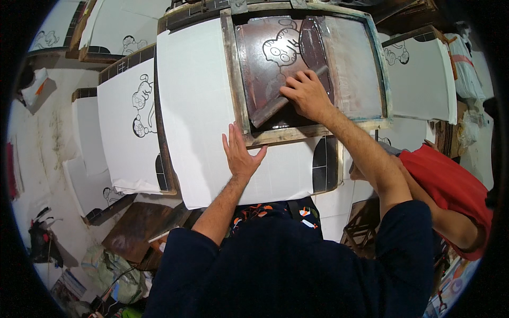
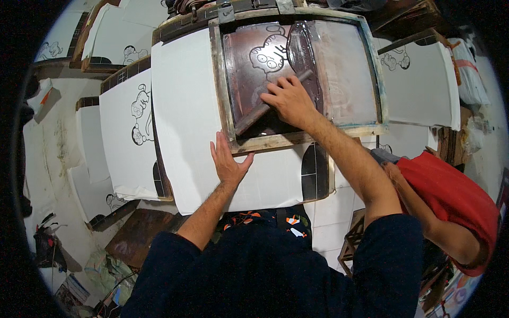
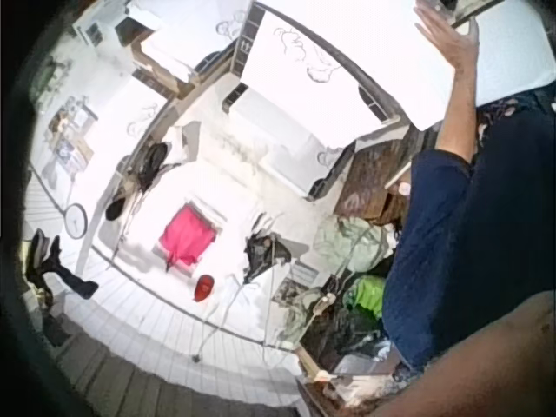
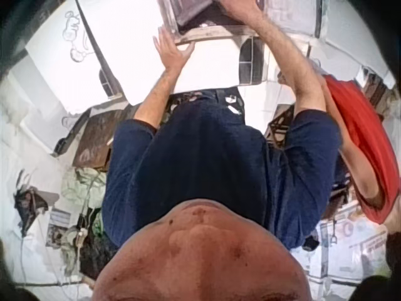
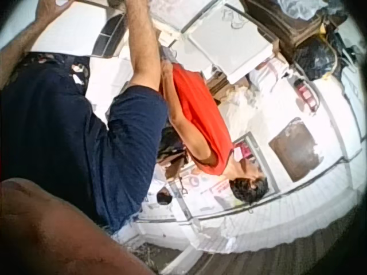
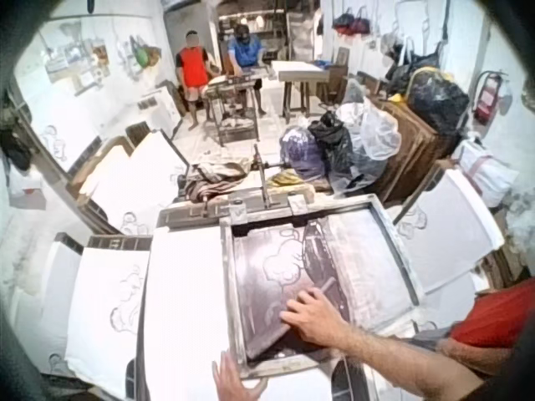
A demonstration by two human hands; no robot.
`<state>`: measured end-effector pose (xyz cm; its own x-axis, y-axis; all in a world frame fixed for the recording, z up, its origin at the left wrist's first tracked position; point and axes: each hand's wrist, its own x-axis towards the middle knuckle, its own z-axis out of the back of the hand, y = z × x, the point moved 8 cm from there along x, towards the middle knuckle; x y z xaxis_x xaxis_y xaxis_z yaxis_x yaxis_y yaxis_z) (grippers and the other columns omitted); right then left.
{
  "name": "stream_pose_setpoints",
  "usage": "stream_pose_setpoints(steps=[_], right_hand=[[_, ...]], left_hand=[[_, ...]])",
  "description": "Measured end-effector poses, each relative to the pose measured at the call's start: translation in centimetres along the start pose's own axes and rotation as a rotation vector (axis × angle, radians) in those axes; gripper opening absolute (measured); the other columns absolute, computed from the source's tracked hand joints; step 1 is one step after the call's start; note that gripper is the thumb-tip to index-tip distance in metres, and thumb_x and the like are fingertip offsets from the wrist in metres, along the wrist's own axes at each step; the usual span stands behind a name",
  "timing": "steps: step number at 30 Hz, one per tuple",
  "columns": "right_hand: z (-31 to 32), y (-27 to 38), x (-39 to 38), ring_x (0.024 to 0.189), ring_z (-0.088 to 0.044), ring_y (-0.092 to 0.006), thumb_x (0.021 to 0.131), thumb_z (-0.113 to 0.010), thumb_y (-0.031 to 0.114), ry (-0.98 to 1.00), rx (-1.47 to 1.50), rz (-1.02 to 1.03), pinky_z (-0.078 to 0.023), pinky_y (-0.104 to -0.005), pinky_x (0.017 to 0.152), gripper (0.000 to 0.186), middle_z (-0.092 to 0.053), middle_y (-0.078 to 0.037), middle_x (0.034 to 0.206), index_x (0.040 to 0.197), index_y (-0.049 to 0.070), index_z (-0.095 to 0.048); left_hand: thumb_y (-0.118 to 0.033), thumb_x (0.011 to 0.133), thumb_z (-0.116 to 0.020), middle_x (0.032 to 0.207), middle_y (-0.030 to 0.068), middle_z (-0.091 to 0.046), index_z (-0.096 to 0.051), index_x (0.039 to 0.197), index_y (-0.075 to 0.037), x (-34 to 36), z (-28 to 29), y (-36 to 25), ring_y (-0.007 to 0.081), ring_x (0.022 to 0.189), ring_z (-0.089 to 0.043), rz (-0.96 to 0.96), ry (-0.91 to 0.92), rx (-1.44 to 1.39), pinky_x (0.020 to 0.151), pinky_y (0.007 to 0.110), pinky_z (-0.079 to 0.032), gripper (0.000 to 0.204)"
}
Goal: The person performs screen printing on white fabric using a squeegee and a screen frame. They repeatedly pull ink across the screen, lift the frame to reveal a printed design, and place new fabric sheets under the screen to continue the process.
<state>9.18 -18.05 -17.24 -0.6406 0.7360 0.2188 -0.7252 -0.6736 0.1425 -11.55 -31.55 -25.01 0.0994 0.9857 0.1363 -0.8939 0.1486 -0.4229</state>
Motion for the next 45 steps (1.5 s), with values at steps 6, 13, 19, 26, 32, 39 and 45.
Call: stream_pose_setpoints(steps=[6,13,19,26,32,39,45], right_hand=[[1.2,0.8,-3.1,0.109,-0.059,-0.0271,0.075,-0.077,0.008,-0.048,-0.001,-0.230,-0.039,-0.0477,0.105,0.040,-0.063,-0.004,0.105,0.112,0.018,-0.066],[1.7,0.6,-2.0,0.107,-0.060,-0.0271,0.074,-0.080,0.008,0.006,-0.014,-0.401,-0.042,-0.0465,0.094,0.043,-0.066,-0.004,0.106,0.114,0.016,-0.067],[1.0,3.2,-3.9,0.104,-0.059,-0.0275,0.078,-0.082,0.016,0.110,0.055,-0.456,-0.040,-0.0456,0.087,0.037,-0.064,-0.004,0.102,0.110,0.015,-0.064],[0.2,-5.4,4.1,0.100,-0.060,-0.0276,0.077,-0.084,0.022,-0.140,-0.025,-0.348,-0.040,-0.0455,0.085,0.037,-0.064,-0.004,0.101,0.108,0.015,-0.065],[-1.4,-17.0,15.6,0.108,-0.063,-0.0283,0.083,-0.081,0.030,-0.105,-0.132,-0.347,-0.043,-0.0469,0.088,0.040,-0.069,-0.004,0.110,0.118,0.017,-0.067],[-1.8,-12.1,10.8,0.102,-0.061,-0.0270,0.083,-0.072,0.009,-0.310,-0.209,-0.407,-0.043,-0.0463,0.095,0.031,-0.065,-0.002,0.101,0.113,0.018,-0.069],[-1.2,-12.6,11.1,0.106,-0.061,-0.0279,0.076,-0.079,0.009,-0.316,-0.174,-0.330,-0.043,-0.0472,0.095,0.040,-0.065,-0.003,0.103,0.113,0.018,-0.069]], left_hand=[[-0.041,0.079,-0.085,0.161,0.0283,-0.036,-0.022,0.160,0.007,0.0,0.2,-0.2,0.0390,0.154,-0.031,-0.015,-0.005,-0.030,0.127,0.059,-0.014,0.113],[-0.045,0.082,-0.083,0.163,0.0266,-0.035,-0.020,0.160,0.007,-0.2,0.0,0.0,0.0375,0.156,-0.027,-0.020,0.026,-0.026,0.128,0.059,-0.013,0.113],[-0.040,0.080,-0.085,0.162,0.0283,-0.035,-0.020,0.161,0.006,-0.3,0.0,0.2,0.0391,0.156,-0.028,0.004,0.041,-0.070,0.128,0.060,-0.012,0.113],[-0.040,0.074,-0.088,0.160,0.0316,-0.036,-0.023,0.158,0.009,-0.1,0.1,0.1,0.0420,0.153,-0.032,0.010,0.027,-0.049,0.126,0.061,-0.016,0.117],[-0.037,0.072,-0.090,0.158,0.0344,-0.036,-0.022,0.158,0.011,-0.1,0.2,-0.1,0.0450,0.151,-0.035,0.000,0.025,-0.033,0.125,0.063,-0.019,0.120],[-0.034,0.072,-0.090,0.157,0.0370,-0.036,-0.022,0.157,0.013,-0.1,0.1,-0.1,0.0466,0.151,-0.034,-0.015,0.028,-0.053,0.124,0.066,-0.018,0.118],[-0.031,0.070,-0.090,0.155,0.0382,-0.037,-0.024,0.154,0.015,0.0,0.5,-0.4,0.0477,0.150,-0.036,-0.016,0.022,-0.039,0.123,0.066,-0.022,0.117]])
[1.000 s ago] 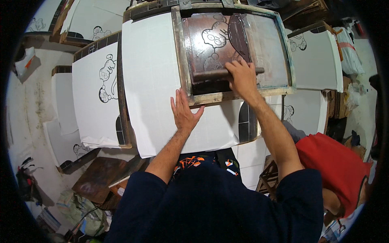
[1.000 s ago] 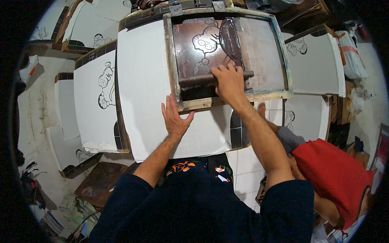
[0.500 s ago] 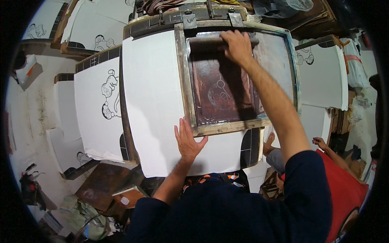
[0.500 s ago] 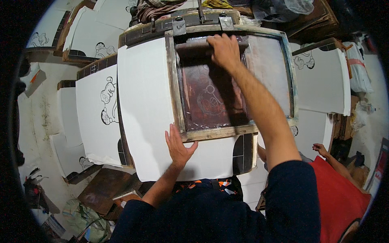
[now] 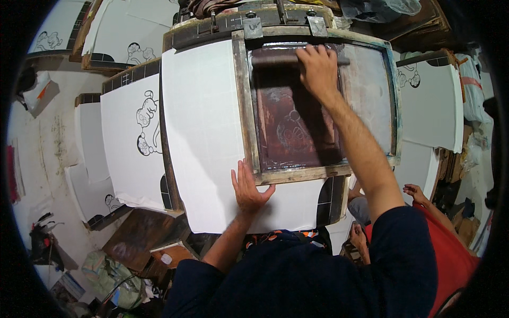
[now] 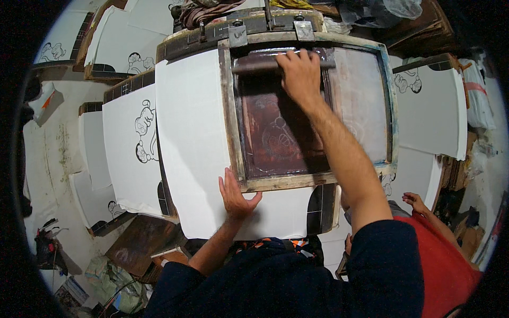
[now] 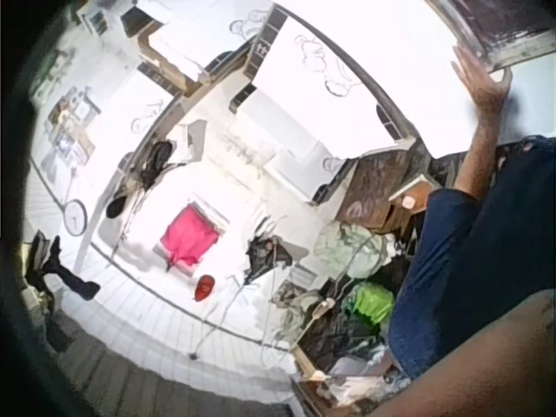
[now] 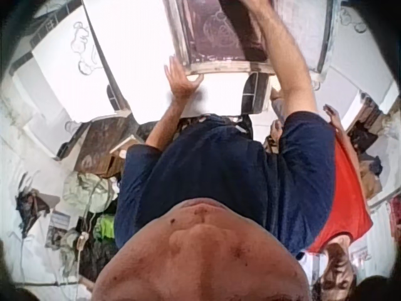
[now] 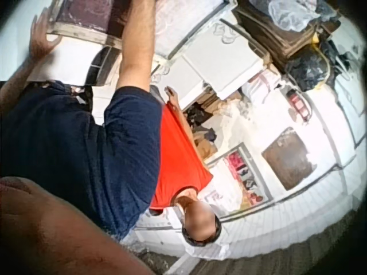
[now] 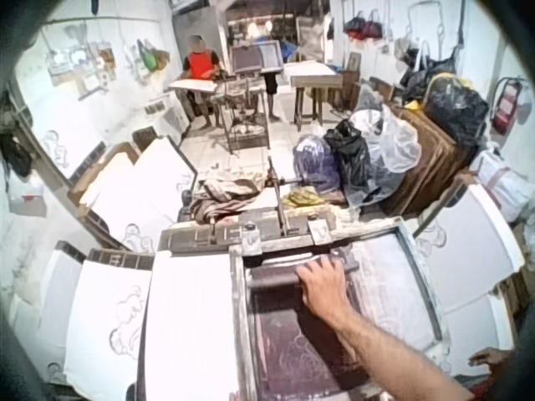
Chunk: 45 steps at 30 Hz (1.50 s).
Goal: The person performs screen printing on white fabric using a squeegee and a screen frame. They repeatedly pull ink across the screen, lift the frame to reveal a printed design, and place new fabric sheets under the screen to continue the process.
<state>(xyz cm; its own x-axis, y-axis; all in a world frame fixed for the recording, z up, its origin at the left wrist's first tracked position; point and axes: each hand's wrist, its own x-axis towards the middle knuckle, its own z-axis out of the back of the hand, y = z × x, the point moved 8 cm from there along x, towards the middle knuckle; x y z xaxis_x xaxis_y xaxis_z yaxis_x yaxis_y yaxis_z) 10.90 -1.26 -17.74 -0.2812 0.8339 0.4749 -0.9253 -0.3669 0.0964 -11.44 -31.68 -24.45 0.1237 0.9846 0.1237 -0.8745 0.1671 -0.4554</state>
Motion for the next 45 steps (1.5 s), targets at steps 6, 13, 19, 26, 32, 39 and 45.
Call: stream_pose_setpoints(steps=[6,13,19,26,32,39,45], right_hand=[[-3.3,-1.8,5.8,0.114,-0.062,-0.0261,0.073,-0.086,0.016,0.118,-0.094,-0.065,-0.044,-0.0487,0.096,0.051,-0.067,0.000,0.112,0.120,0.022,-0.066],[0.5,2.0,-3.0,0.117,-0.061,-0.0263,0.072,-0.088,0.019,0.304,-0.054,-0.088,-0.044,-0.0484,0.099,0.054,-0.066,-0.003,0.118,0.122,0.020,-0.065],[8.3,8.7,-16.0,0.107,-0.056,-0.0284,0.063,-0.083,0.008,0.290,0.079,-0.131,-0.040,-0.0456,0.093,0.050,-0.059,-0.004,0.104,0.108,0.018,-0.063],[10.1,11.2,-22.2,0.107,-0.055,-0.0258,0.066,-0.085,0.010,0.327,0.114,-0.162,-0.038,-0.0487,0.101,0.051,-0.059,-0.002,0.107,0.113,0.018,-0.065],[10.2,11.3,-22.7,0.107,-0.055,-0.0259,0.064,-0.085,0.008,0.275,0.114,-0.147,-0.038,-0.0477,0.101,0.055,-0.058,-0.002,0.108,0.114,0.017,-0.065],[9.7,11.5,-23.4,0.108,-0.055,-0.0261,0.075,-0.077,0.004,0.306,0.075,-0.152,-0.038,-0.0490,0.104,0.044,-0.058,-0.003,0.110,0.115,0.017,-0.064],[9.9,11.7,-23.3,0.107,-0.055,-0.0273,0.076,-0.075,0.002,0.327,0.064,-0.184,-0.038,-0.0492,0.103,0.041,-0.059,-0.004,0.109,0.113,0.015,-0.064]], left_hand=[[-0.030,0.070,-0.088,0.153,0.0374,-0.041,-0.029,0.152,0.017,0.1,0.0,0.0,0.0468,0.149,-0.038,0.022,0.003,0.015,0.122,0.066,-0.025,0.111],[-0.034,0.073,-0.089,0.156,0.0350,-0.039,-0.023,0.158,0.012,-0.1,-0.1,0.1,0.0451,0.151,-0.035,-0.011,-0.047,-0.018,0.124,0.064,-0.021,0.117],[-0.041,0.078,-0.085,0.162,0.0277,-0.036,-0.022,0.159,0.008,-0.3,-0.6,0.6,0.0382,0.156,-0.029,-0.004,-0.014,0.030,0.127,0.060,-0.016,0.114],[-0.036,0.076,-0.086,0.161,0.0294,-0.035,-0.020,0.160,0.006,-0.3,-0.5,0.6,0.0395,0.155,-0.029,0.009,-0.005,-0.015,0.128,0.060,-0.013,0.115],[-0.026,0.074,-0.086,0.165,0.0258,-0.033,-0.016,0.163,0.004,0.0,-0.6,1.3,0.0384,0.156,-0.027,0.101,-0.011,-0.173,0.128,0.059,-0.010,0.117],[-0.018,0.072,-0.085,0.166,0.0252,-0.031,-0.015,0.163,0.003,0.2,-1.2,1.5,0.0384,0.158,-0.023,0.169,0.004,-0.189,0.128,0.060,-0.004,0.116],[-0.013,0.072,-0.083,0.167,0.0244,-0.029,-0.015,0.163,0.002,0.3,-1.3,1.4,0.0386,0.159,-0.019,0.181,0.021,-0.224,0.128,0.062,-0.002,0.115]])
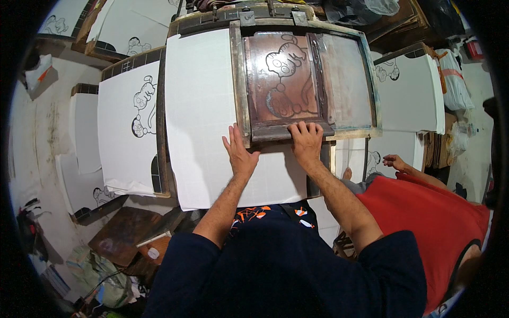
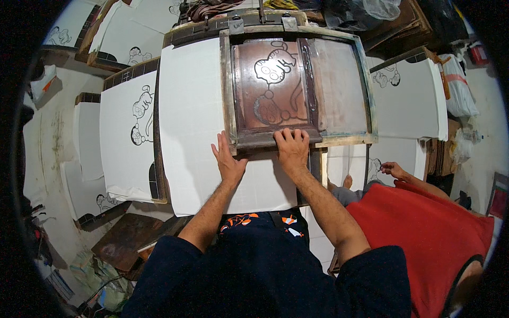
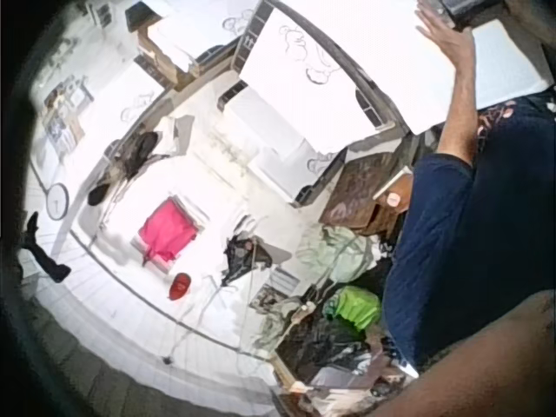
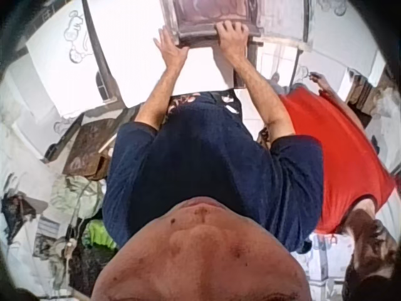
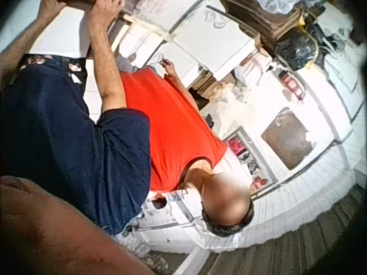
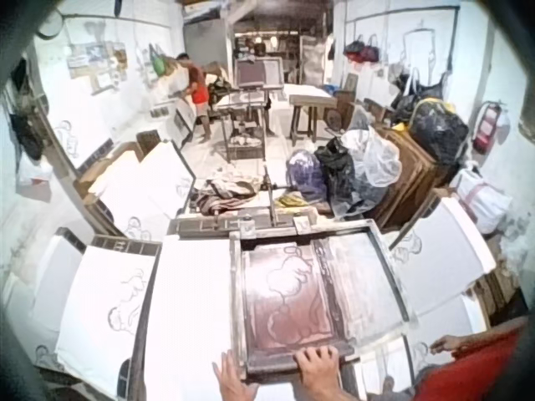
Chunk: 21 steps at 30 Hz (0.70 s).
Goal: The person performs screen printing on white fabric using a squeegee and a screen frame. They repeatedly pull ink across the screen, lift the frame to reveal a printed design, and place new fabric sheets under the screen to continue the process.
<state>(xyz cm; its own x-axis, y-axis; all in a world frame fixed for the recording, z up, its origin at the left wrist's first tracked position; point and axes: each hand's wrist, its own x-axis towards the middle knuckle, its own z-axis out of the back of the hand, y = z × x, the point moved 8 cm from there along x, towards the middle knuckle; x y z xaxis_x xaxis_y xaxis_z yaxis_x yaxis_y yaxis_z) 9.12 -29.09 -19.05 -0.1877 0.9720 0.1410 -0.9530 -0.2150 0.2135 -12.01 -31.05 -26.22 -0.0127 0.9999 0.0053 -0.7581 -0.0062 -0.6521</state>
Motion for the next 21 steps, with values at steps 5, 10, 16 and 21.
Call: stream_pose_setpoints(steps=[5,10,16,21], right_hand=[[3.0,0.0,2.4,0.104,-0.057,-0.0294,0.072,-0.081,0.006,-0.068,0.053,0.023,-0.039,-0.0484,0.099,0.046,-0.061,-0.005,0.105,0.114,0.015,-0.065],[4.8,-1.1,7.0,0.101,-0.059,-0.0312,0.078,-0.080,0.011,0.003,0.107,0.079,-0.040,-0.0477,0.092,0.039,-0.064,-0.006,0.104,0.114,0.013,-0.065],[4.1,-1.2,5.9,0.104,-0.059,-0.0295,0.070,-0.082,0.005,0.182,0.119,0.042,-0.041,-0.0468,0.095,0.049,-0.065,-0.005,0.105,0.116,0.014,-0.065],[3.3,-2.3,8.5,0.107,-0.058,-0.0286,0.066,-0.083,0.003,0.076,0.082,0.105,-0.041,-0.0467,0.097,0.054,-0.066,-0.004,0.109,0.116,0.015,-0.066]], left_hand=[[-0.011,0.074,-0.086,0.164,0.0257,-0.034,-0.018,0.163,-0.001,-0.1,0.8,-0.5,0.0402,0.158,-0.022,0.057,-0.022,-0.043,0.129,0.060,-0.007,0.113],[-0.013,0.077,-0.089,0.136,0.0230,-0.065,-0.026,0.161,-0.001,-0.4,1.8,-0.8,0.0392,0.129,-0.060,0.173,0.003,-0.315,0.128,0.059,-0.011,0.106],[-0.003,0.077,-0.085,0.123,0.0220,-0.073,-0.027,0.161,0.002,0.1,2.7,-2.0,0.0363,0.115,-0.071,0.116,-0.064,-0.319,0.129,0.056,-0.013,0.102],[-0.004,0.077,-0.085,0.121,0.0258,-0.072,-0.025,0.162,-0.001,-0.1,2.6,-1.7,0.0407,0.114,-0.070,0.175,-0.018,-0.334,0.129,0.053,-0.016,0.104]])
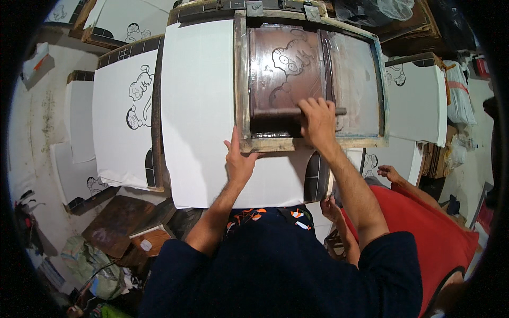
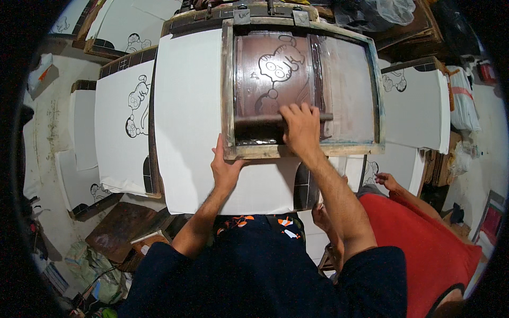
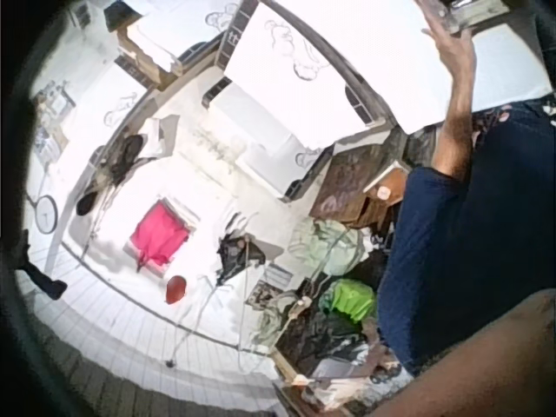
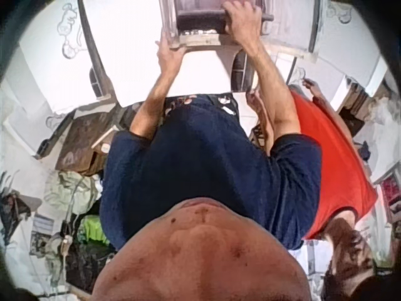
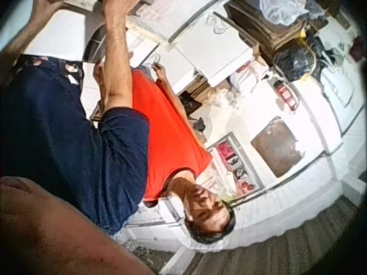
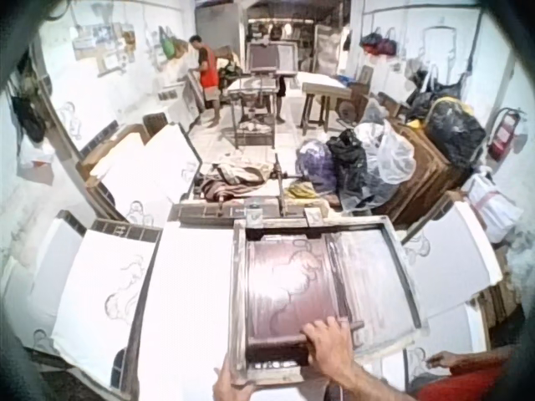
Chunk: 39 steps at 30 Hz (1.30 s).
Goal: The person performs screen printing on white fabric using a squeegee and a screen frame. They repeatedly pull ink across the screen, lift the frame to reveal a printed design, and place new fabric sheets under the screen to continue the process.
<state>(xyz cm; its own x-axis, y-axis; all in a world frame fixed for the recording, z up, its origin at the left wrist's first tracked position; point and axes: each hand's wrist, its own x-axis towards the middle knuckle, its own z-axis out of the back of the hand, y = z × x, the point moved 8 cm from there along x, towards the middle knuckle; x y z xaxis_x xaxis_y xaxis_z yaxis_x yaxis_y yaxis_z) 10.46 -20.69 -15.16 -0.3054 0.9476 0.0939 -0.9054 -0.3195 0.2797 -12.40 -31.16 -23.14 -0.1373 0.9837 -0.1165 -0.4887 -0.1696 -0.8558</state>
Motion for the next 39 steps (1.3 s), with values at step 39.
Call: stream_pose_setpoints(steps=[39], right_hand=[[35.1,1.7,8.5,0.102,-0.074,-0.0247,0.095,-0.077,0.027,-1.052,-0.162,0.146,-0.056,-0.0382,0.090,0.033,-0.076,-0.012,0.114,0.123,0.010,-0.073]], left_hand=[[-0.020,0.087,-0.086,0.133,0.0159,-0.070,-0.056,0.145,0.002,12.1,23.1,1.4,0.0268,0.110,-0.072,-0.283,-0.344,-0.041,0.092,0.039,-0.058,0.068]])
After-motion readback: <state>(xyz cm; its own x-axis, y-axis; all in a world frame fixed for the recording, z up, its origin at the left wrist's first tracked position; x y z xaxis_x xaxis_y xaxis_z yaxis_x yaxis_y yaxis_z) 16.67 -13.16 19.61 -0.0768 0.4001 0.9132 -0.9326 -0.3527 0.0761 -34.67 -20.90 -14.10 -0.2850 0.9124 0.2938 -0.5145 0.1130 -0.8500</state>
